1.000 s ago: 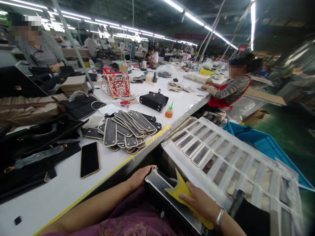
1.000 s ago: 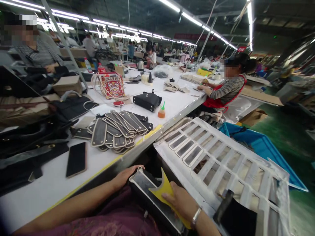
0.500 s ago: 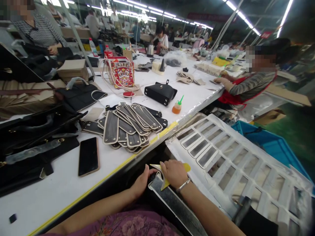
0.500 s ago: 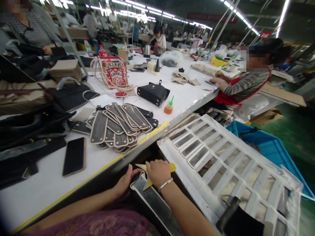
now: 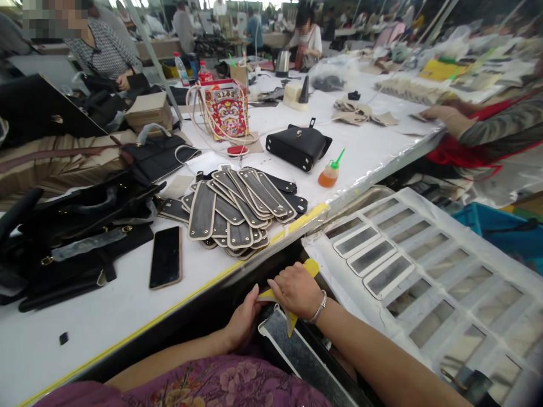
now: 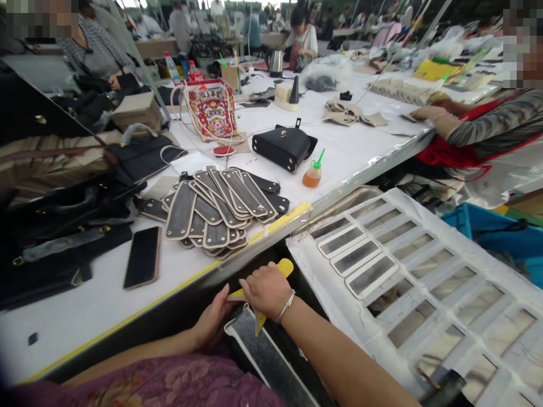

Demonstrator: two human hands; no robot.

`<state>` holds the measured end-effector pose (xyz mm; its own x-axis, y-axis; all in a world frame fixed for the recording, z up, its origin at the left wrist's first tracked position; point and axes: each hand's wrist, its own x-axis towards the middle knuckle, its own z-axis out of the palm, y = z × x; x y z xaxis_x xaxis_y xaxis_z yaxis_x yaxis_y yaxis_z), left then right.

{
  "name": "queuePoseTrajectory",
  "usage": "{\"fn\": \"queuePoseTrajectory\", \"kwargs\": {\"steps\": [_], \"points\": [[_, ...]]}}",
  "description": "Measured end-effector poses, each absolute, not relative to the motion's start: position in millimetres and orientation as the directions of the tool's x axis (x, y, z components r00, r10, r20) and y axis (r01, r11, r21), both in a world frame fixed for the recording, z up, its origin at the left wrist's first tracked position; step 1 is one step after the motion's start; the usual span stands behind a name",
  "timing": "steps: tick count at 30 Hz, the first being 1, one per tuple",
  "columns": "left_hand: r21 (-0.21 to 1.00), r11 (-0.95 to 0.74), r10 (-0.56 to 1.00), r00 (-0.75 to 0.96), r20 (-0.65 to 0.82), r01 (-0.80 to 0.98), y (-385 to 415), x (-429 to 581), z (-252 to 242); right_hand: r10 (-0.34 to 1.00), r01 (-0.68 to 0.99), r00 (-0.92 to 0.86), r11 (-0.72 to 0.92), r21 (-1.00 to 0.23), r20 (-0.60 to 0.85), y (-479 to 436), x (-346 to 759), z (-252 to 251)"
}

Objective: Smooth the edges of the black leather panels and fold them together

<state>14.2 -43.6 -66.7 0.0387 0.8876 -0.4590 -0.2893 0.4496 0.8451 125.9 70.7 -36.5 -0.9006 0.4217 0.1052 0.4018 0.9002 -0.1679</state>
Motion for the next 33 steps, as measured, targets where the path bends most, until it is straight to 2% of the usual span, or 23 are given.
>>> {"fn": "queuePoseTrajectory", "kwargs": {"steps": [3,4,7,9,11,19,23,28,33], "points": [[0.811,0.443,0.878,0.003,-0.479,-0.383,-46,18,-73,0.393,0.367,-0.911,0.911,-0.186,0.126,73,128,-39],[0.828,0.444,0.875,-0.033,-0.483,-0.343,-47,17,-78,0.382,0.354,-0.915,0.915,-0.193,0.129,73,129,-39],[0.891,0.452,0.881,-0.139,-0.453,-0.039,-54,12,-95,0.359,0.327,-0.925,0.92,-0.217,0.126,75,131,-40],[0.89,0.425,0.902,-0.162,-0.401,0.166,-57,6,-102,0.365,0.331,-0.923,0.915,-0.232,0.12,74,134,-39],[0.885,0.389,0.92,-0.152,-0.36,0.258,-58,3,-102,0.388,0.354,-0.915,0.904,-0.241,0.113,72,136,-39],[0.941,0.266,0.964,-0.031,-0.266,0.209,-44,8,-84,0.535,0.51,-0.845,0.821,-0.258,0.03,61,145,-43],[0.976,0.185,0.977,0.089,-0.196,0.118,-33,7,-78,0.601,0.587,-0.798,0.757,-0.288,-0.046,55,153,-48],[0.985,0.173,0.969,0.178,-0.173,0.02,-22,8,-75,0.665,0.669,-0.736,0.69,-0.275,-0.123,47,166,-50],[0.981,0.194,0.948,0.263,-0.181,-0.026,-20,5,-69,0.69,0.699,-0.711,0.671,-0.248,-0.134,37,170,-45]]}}
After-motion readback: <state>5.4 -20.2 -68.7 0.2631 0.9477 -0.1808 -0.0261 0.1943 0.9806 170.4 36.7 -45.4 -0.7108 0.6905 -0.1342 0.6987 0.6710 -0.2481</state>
